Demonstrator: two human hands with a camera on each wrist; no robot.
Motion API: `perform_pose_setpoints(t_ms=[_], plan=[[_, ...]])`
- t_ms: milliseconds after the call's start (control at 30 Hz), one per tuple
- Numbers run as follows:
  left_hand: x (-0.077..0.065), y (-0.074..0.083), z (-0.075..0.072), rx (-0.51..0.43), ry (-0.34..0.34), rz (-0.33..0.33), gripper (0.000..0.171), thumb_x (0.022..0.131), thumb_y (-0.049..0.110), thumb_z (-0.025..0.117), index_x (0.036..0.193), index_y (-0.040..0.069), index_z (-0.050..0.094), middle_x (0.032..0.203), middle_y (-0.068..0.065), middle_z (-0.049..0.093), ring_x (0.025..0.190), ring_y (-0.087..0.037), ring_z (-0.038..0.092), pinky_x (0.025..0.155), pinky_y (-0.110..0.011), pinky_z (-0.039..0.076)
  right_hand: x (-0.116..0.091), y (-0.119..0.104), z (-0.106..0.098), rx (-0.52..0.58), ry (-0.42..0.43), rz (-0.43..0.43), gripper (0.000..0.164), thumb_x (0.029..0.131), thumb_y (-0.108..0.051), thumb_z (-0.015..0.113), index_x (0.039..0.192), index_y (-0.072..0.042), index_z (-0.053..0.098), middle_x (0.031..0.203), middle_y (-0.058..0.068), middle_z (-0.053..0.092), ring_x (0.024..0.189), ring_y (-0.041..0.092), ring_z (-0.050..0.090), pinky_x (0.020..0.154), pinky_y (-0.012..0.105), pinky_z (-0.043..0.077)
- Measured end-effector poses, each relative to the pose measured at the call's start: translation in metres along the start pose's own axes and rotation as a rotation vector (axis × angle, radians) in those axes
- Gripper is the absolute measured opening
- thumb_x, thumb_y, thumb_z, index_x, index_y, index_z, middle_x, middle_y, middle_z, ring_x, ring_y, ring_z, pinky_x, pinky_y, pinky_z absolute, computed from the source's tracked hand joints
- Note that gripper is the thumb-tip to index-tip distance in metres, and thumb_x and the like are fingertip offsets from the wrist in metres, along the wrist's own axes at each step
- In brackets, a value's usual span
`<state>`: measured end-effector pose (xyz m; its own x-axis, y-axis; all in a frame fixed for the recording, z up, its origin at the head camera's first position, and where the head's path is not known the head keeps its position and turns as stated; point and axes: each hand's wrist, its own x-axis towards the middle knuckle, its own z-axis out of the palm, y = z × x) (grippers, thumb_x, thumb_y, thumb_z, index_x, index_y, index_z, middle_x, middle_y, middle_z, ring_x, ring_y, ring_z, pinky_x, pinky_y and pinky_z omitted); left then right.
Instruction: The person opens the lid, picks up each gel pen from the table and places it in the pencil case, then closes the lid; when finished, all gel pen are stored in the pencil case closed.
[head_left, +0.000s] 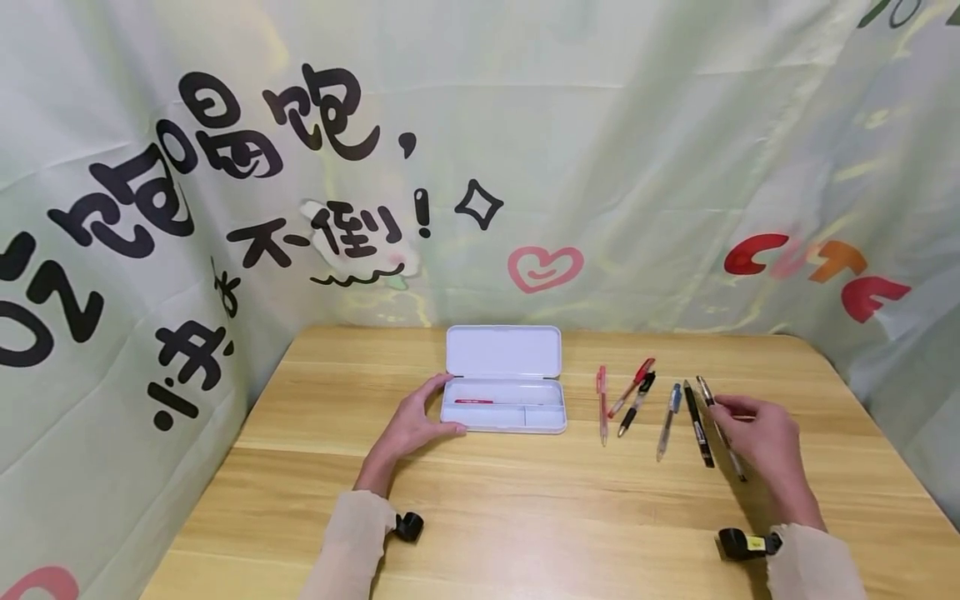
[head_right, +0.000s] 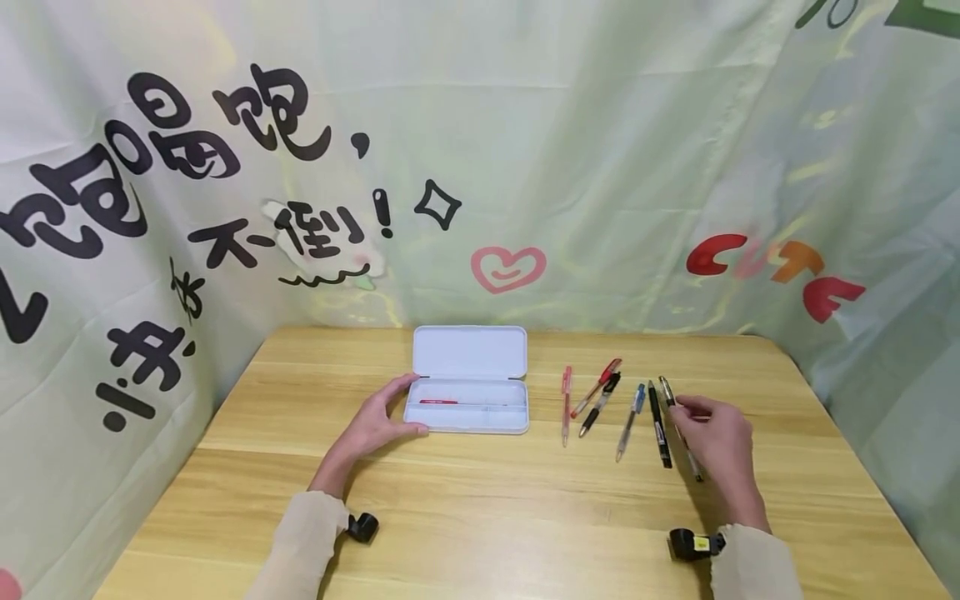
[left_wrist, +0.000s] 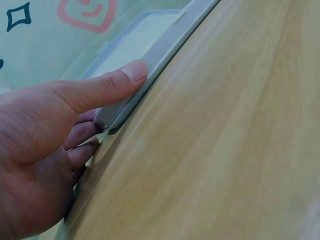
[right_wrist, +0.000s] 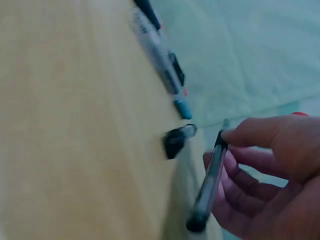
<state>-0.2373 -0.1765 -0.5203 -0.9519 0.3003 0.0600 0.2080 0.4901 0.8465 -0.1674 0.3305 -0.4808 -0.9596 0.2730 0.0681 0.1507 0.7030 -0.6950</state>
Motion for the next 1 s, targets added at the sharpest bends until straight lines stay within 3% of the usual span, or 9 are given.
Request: perform_pose_setpoints(t_ms=[100,267,400,533,667,1000], plan=[[0.001,0.0,0.0,0.003,0.0,-0.001,0.095,0.074,0.031,0.095,0.154,0.016,0.046,0.162,-0.012,0.039,0.151,-0.035,0.028,0.121,-0.059,0.023,-0.001,-0.005,-0.002,0.135,-0.059,0.029,0.049,0.103,-0.031,0.063,0.132,0.009,0.063,0.112,0.025,0.07,0.074,0.001,0.063,0.059,0.024,0.055],[0.0,0.0,0.0,-0.004,0.003,-0.002,0.095,0.073,0.03,0.095,0.154,0.015,0.047,0.161,-0.012,0.04,0.151,-0.035,0.029,0.121,-0.059,0.024,-0.001,-0.017,0.003,0.253,-0.156,-0.029,0.046,0.108,-0.024,0.054,0.136,0.011,0.055,0.117,0.027,0.061,0.081,0.009,0.065,0.064,0.028,0.059],[-0.001,-0.001,0.001,-0.005,0.002,0.0,0.095,0.073,0.031,0.095,0.153,0.014,0.047,0.16,-0.012,0.041,0.151,-0.035,0.03,0.121,-0.058,0.024,-0.004,-0.031,0.012,0.279,-0.158,-0.105,0.041,0.109,-0.019,0.052,0.135,0.011,0.053,0.117,0.027,0.059,0.085,0.007,0.064,0.067,0.028,0.06],[-0.001,-0.001,0.001,-0.005,0.005,-0.002,0.096,0.072,0.031,0.096,0.154,0.016,0.047,0.161,-0.011,0.041,0.151,-0.034,0.03,0.121,-0.057,0.024,-0.006,-0.045,0.023,0.282,-0.176,-0.176,0.036,0.109,-0.018,0.053,0.134,0.007,0.054,0.11,0.026,0.063,0.081,0.013,0.062,0.063,0.03,0.055],[-0.001,-0.002,0.002,-0.021,-0.001,0.003,0.095,0.072,0.028,0.096,0.153,0.014,0.047,0.16,-0.012,0.042,0.15,-0.033,0.031,0.121,-0.055,0.025,-0.009,-0.058,0.035,0.291,-0.215,-0.208,0.033,0.109,-0.014,0.052,0.134,0.006,0.055,0.107,0.025,0.066,0.084,0.018,0.062,0.064,0.03,0.052],[0.0,-0.001,0.001,-0.021,-0.002,-0.016,0.096,0.072,0.029,0.096,0.154,0.017,0.047,0.164,-0.014,0.034,0.152,-0.034,0.027,0.122,-0.055,0.024,-0.012,-0.088,0.066,0.317,-0.305,-0.3,0.031,0.103,0.0,0.056,0.133,0.005,0.061,0.113,0.023,0.068,0.098,0.036,0.066,0.075,0.031,0.057]])
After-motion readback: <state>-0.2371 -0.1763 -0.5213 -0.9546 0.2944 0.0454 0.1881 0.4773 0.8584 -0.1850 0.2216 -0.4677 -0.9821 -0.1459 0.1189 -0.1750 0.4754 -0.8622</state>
